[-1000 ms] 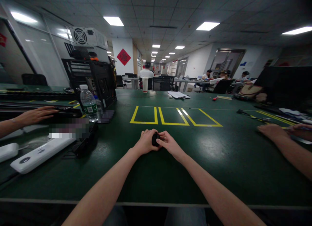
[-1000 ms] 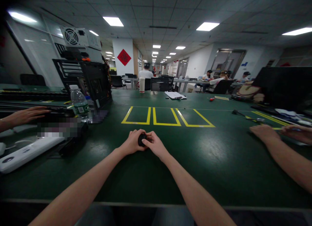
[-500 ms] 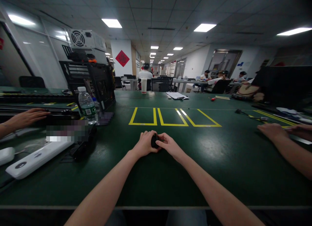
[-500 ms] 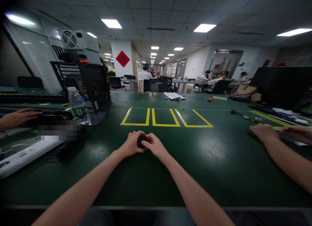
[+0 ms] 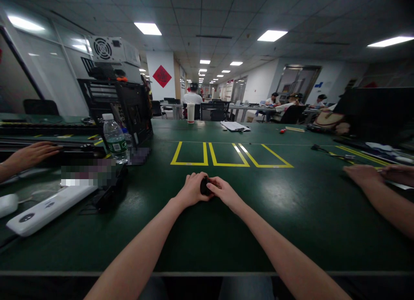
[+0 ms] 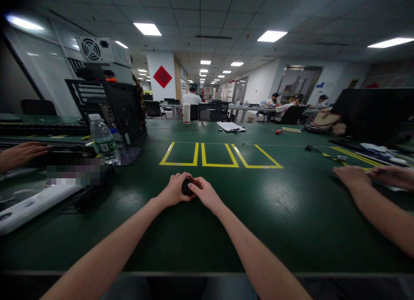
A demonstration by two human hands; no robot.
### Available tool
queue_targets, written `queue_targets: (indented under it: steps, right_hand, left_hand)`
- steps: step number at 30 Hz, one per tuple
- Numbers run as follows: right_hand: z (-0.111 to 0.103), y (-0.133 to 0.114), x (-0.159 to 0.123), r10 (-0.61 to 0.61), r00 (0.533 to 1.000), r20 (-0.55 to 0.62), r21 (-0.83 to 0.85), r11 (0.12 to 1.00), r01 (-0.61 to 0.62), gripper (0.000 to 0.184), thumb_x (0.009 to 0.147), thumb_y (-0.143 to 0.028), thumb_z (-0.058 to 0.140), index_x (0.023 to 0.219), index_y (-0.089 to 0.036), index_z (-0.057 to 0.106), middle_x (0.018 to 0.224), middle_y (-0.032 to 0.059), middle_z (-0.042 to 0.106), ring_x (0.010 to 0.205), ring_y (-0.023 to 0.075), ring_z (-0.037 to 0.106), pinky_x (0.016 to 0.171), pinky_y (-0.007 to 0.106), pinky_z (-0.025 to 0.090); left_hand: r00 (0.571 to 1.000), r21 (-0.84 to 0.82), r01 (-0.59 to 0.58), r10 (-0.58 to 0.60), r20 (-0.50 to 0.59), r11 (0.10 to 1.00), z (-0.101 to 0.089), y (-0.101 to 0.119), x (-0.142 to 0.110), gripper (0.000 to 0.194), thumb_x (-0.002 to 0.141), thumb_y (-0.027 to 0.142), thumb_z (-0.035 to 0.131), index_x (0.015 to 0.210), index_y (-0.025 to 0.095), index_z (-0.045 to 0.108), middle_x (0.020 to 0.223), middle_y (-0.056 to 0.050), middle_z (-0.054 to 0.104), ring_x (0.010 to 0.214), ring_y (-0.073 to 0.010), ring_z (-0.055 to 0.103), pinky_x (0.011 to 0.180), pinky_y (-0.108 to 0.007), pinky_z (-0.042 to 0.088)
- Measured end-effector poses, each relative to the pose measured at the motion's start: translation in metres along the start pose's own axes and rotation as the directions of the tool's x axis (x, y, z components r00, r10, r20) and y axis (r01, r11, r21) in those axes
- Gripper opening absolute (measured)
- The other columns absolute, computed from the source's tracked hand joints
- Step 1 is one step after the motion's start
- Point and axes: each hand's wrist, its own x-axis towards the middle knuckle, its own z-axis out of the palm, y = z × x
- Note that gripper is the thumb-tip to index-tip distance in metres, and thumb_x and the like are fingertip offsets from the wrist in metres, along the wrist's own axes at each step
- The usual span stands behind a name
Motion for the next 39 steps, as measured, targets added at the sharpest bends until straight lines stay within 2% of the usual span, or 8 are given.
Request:
queue_targets:
  steps: [7, 11, 16, 21, 24, 30, 34, 39]
  right_hand:
    - [0.002, -0.01, -0.008, -0.028, 0.999, 0.042, 0.066, 0.997, 0.025, 0.027, 0.068, -0.029, 0.058, 0.091, -0.021, 0.048, 0.096, 0.0024, 0.054, 0.09, 0.0171, 0.053, 0.077, 0.034, 0.044]
    - [0.002, -0.002, -0.003, -0.027, 1.0, -0.015, 0.034, 0.999, 0.028, 0.025, 0.072, -0.039, 0.051, 0.088, -0.021, 0.049, 0.09, 0.0034, 0.056, 0.086, 0.0189, 0.054, 0.07, 0.035, 0.045]
    - [0.001, 0.009, 0.006, 0.027, 0.998, -0.057, 0.007, 1.0, -0.027, 0.031, 0.07, -0.039, 0.053, 0.094, -0.019, 0.05, 0.093, 0.0049, 0.056, 0.089, 0.0186, 0.052, 0.072, 0.033, 0.045]
    - [-0.001, 0.004, 0.004, -0.023, 0.999, 0.038, 0.027, 0.999, 0.022, 0.029, 0.069, -0.035, 0.056, 0.093, -0.019, 0.049, 0.094, 0.0039, 0.055, 0.085, 0.0174, 0.053, 0.069, 0.032, 0.046]
    - [-0.001, 0.0, -0.001, -0.047, 0.997, 0.06, 0.036, 0.998, 0.045, 0.029, 0.068, -0.032, 0.057, 0.093, -0.021, 0.048, 0.097, 0.0029, 0.053, 0.089, 0.0172, 0.053, 0.073, 0.032, 0.046]
    - [0.002, -0.001, -0.002, -0.063, 0.998, -0.007, -0.043, 0.997, 0.063, 0.023, 0.075, -0.037, 0.048, 0.09, -0.021, 0.048, 0.089, 0.0029, 0.054, 0.087, 0.0174, 0.053, 0.069, 0.032, 0.047]
    - [0.001, 0.002, 0.002, -0.015, 0.999, -0.03, -0.057, 0.998, 0.013, 0.029, 0.073, -0.037, 0.051, 0.096, -0.02, 0.046, 0.096, 0.0048, 0.054, 0.092, 0.0187, 0.052, 0.073, 0.034, 0.046]
    - [-0.001, 0.001, 0.002, -0.002, 1.0, -0.003, -0.067, 0.998, 0.002, 0.028, 0.072, -0.034, 0.052, 0.095, -0.018, 0.048, 0.098, 0.0053, 0.053, 0.089, 0.0183, 0.053, 0.075, 0.035, 0.045]
  left_hand:
    - [1.0, 0.021, -0.018, 0.018, -0.007, 1.0, 0.0, 0.0, -0.001, 0.054, 0.055, 0.033, 0.067, 0.102, 0.022, 0.042, 0.094, -0.003, 0.052, 0.083, -0.0216, 0.045, 0.073, -0.033, 0.032]
    - [1.0, 0.005, -0.023, 0.023, -0.008, 1.0, -0.001, 0.0, -0.001, 0.054, 0.056, 0.034, 0.067, 0.102, 0.022, 0.042, 0.096, -0.003, 0.051, 0.085, -0.0216, 0.045, 0.073, -0.033, 0.032]
    - [1.0, 0.008, -0.025, 0.025, -0.005, 1.0, 0.0, -0.001, -0.001, 0.054, 0.057, 0.036, 0.066, 0.102, 0.022, 0.041, 0.097, -0.003, 0.051, 0.085, -0.0215, 0.045, 0.073, -0.032, 0.032]
    - [0.999, 0.042, -0.029, 0.03, -0.012, 0.999, 0.001, -0.002, 0.0, 0.054, 0.054, 0.034, 0.067, 0.101, 0.021, 0.042, 0.093, -0.002, 0.052, 0.083, -0.0217, 0.045, 0.073, -0.033, 0.031]
    - [0.999, 0.033, -0.04, 0.04, -0.011, 0.999, 0.001, -0.001, 0.0, 0.053, 0.055, 0.034, 0.066, 0.101, 0.022, 0.042, 0.092, -0.002, 0.052, 0.082, -0.0215, 0.046, 0.072, -0.033, 0.032]
    - [0.999, 0.005, -0.043, 0.043, -0.015, 0.999, 0.0, 0.0, 0.0, 0.052, 0.057, 0.036, 0.066, 0.101, 0.022, 0.042, 0.094, -0.002, 0.052, 0.083, -0.0212, 0.046, 0.074, -0.033, 0.032]
    - [0.999, -0.025, -0.037, 0.037, -0.002, 0.999, -0.001, -0.001, -0.001, 0.053, 0.057, 0.036, 0.066, 0.102, 0.022, 0.041, 0.096, -0.003, 0.051, 0.084, -0.021, 0.046, 0.073, -0.032, 0.033]
    - [0.999, -0.019, -0.032, 0.032, 0.002, 0.999, -0.001, -0.002, -0.001, 0.052, 0.058, 0.036, 0.065, 0.102, 0.022, 0.042, 0.095, -0.003, 0.051, 0.083, -0.0212, 0.046, 0.072, -0.033, 0.033]
